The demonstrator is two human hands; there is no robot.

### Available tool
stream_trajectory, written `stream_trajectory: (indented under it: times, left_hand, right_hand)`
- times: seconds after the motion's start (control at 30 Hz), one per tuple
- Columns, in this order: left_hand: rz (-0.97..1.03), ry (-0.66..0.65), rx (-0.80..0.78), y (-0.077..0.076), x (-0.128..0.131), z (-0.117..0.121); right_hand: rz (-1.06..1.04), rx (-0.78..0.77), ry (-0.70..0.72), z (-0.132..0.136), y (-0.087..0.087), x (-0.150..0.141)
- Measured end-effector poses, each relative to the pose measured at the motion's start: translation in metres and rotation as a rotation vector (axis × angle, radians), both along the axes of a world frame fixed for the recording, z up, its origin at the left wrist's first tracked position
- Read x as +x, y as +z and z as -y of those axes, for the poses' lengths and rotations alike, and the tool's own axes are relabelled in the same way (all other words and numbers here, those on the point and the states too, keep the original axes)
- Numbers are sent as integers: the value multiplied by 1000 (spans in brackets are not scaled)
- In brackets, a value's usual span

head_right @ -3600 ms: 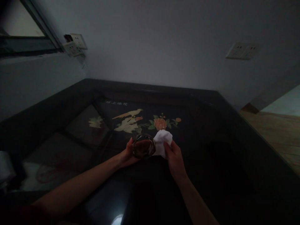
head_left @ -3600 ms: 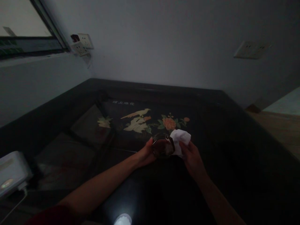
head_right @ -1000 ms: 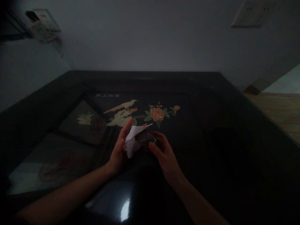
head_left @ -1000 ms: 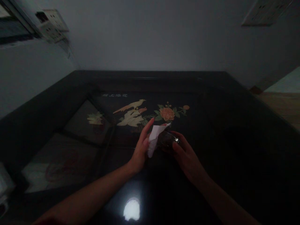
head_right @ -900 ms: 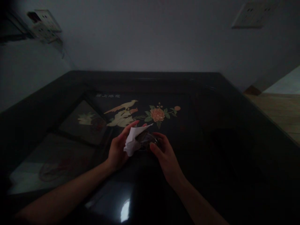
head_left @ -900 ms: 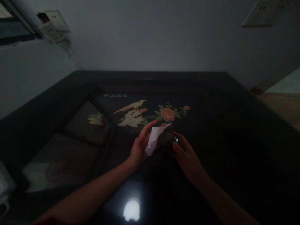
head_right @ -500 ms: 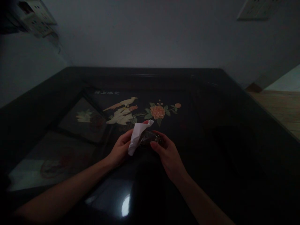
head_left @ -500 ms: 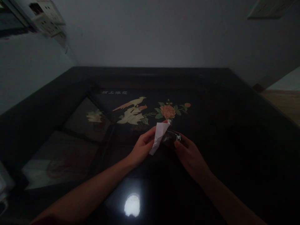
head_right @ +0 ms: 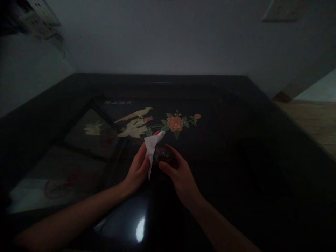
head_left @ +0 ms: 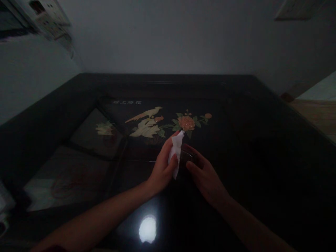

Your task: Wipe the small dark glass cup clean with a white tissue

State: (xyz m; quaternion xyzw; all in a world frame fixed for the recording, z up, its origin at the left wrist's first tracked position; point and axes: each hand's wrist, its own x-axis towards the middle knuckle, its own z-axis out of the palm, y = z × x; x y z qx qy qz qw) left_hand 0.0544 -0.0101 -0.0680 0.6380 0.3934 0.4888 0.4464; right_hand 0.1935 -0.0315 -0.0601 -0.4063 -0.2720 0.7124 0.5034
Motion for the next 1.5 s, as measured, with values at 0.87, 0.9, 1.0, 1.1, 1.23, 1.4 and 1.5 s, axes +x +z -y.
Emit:
stream_trajectory:
  times: [0.87, 0.9, 1.0, 1.1, 1.23, 1.4, 1.5]
  left_hand:
    - [-50, 27, -46, 19, -6, -10]
    - [-1, 36, -119, 17, -6, -12]
    - [95, 52, -317, 11, -4, -18]
    - [143, 50, -420, 8, -3, -19]
    - [13, 96, -217, 16, -3, -9]
    - [-291, -26, 368, 26, -4, -2]
    - [-364, -62, 509, 29, -6, -4]
  right_hand:
    - [98, 79, 32, 0, -11, -2]
    - [94, 77, 36, 0, -10, -2]
    - [65, 84, 51, 0, -8, -3]
    - [47, 64, 44, 1, -6, -4]
    - [40, 38, 40, 2, -8, -4]
    - [61, 91, 20, 1, -10, -4]
    - [106, 105, 37, 0, -8, -3]
